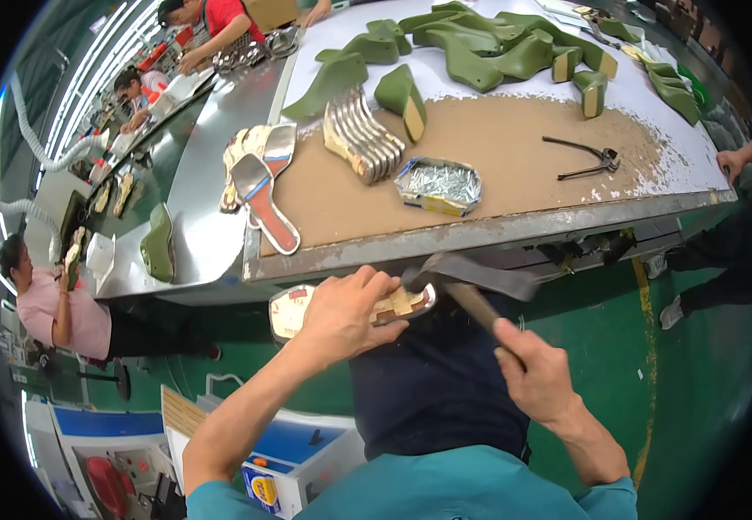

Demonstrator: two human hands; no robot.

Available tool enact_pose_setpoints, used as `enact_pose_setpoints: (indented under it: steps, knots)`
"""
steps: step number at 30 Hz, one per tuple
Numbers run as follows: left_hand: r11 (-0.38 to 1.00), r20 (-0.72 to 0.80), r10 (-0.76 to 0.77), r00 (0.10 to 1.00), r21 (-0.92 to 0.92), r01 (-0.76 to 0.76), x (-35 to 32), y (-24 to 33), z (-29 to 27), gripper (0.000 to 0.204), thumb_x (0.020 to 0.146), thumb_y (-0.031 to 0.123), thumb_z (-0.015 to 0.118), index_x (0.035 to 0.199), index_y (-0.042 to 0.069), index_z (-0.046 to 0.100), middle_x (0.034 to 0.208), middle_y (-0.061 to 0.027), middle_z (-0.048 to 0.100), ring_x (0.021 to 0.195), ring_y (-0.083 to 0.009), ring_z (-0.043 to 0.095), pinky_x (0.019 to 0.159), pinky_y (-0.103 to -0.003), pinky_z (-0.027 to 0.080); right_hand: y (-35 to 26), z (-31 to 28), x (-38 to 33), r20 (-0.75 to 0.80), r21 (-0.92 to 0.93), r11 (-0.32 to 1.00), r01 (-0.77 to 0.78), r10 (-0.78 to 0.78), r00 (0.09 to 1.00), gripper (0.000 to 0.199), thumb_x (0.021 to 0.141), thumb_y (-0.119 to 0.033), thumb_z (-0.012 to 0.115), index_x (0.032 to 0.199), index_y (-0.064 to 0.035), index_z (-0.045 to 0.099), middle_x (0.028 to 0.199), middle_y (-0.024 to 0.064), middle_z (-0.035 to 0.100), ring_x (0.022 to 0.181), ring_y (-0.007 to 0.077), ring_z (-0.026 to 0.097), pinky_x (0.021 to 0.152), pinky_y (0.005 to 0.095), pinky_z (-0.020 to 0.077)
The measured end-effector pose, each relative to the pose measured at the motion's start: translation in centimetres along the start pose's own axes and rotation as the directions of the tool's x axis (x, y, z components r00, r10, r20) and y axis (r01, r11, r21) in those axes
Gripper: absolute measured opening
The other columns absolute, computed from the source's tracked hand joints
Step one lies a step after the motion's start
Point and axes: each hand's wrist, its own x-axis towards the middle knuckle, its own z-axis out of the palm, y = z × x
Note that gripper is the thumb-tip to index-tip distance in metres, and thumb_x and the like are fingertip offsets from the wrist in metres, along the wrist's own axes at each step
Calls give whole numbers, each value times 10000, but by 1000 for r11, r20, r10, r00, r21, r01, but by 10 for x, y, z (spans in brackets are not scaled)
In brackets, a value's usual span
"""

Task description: Hammering and assembling shoe soles and components onto lasts.

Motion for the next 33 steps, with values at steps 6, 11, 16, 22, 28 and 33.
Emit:
enact_pose_setpoints:
  steps: [6, 11, 16, 22, 28, 33]
  knots:
    - [1000, 20, 27, 999, -2, -27, 3, 6, 2, 476, 712, 355, 777, 1074, 105, 594, 922, -81, 578, 806, -281, 621, 731, -392, 476, 11, 18, -15, -32, 27, 1000, 7, -6, 999, 335, 806, 12, 677, 1120, -91, 622, 646, 72, 500, 475, 242, 503, 410, 336, 414]
    - [1000, -20, -1, 1000, -6, 0, -6, -1, 2, 469, 702, 340, 781, 1058, 96, 598, 918, -81, 581, 803, -280, 619, 728, -390, 477, -2, -11, 2, -64, 192, 974, -121, 135, 989, 131, 817, 9, 645, 932, -32, 599, 596, 70, 424, 455, 188, 448, 437, 313, 385]
    - [999, -45, 16, 999, -34, -18, 6, 5, 2, 490, 668, 317, 804, 1059, 98, 606, 916, -71, 603, 777, -302, 615, 723, -409, 474, 10, 6, -22, -110, 43, 998, 52, -47, 993, 247, 812, -1, 649, 1050, -40, 595, 605, 80, 481, 451, 224, 485, 400, 302, 392]
    - [999, -15, 0, 1000, 49, 1, 6, 6, 2, 486, 688, 348, 784, 1057, 94, 595, 908, -89, 613, 794, -288, 634, 731, -392, 480, 25, 1, 15, -91, -104, 987, 120, -130, 987, 492, 799, 75, 661, 1240, -121, 561, 657, 114, 518, 506, 256, 509, 464, 332, 423]
    - [984, 181, -160, 970, 111, 141, 9, 17, -19, 629, 693, 427, 741, 1201, 102, 564, 938, -146, 668, 883, -320, 661, 781, -400, 518, 88, -23, 70, -62, -598, 791, -134, 121, 991, 515, 863, -16, 605, 1335, -213, 542, 881, 122, 588, 723, 346, 587, 628, 410, 478]
    - [502, -134, -583, 801, -835, 225, -36, -40, -94, 783, 685, 322, 844, 1317, 71, 458, 1140, -119, 606, 1014, -215, 604, 900, -340, 485, 116, -32, 67, -118, -458, 874, -163, 122, 985, 523, 860, 13, 581, 1327, -220, 539, 928, 134, 593, 812, 354, 607, 703, 428, 485]
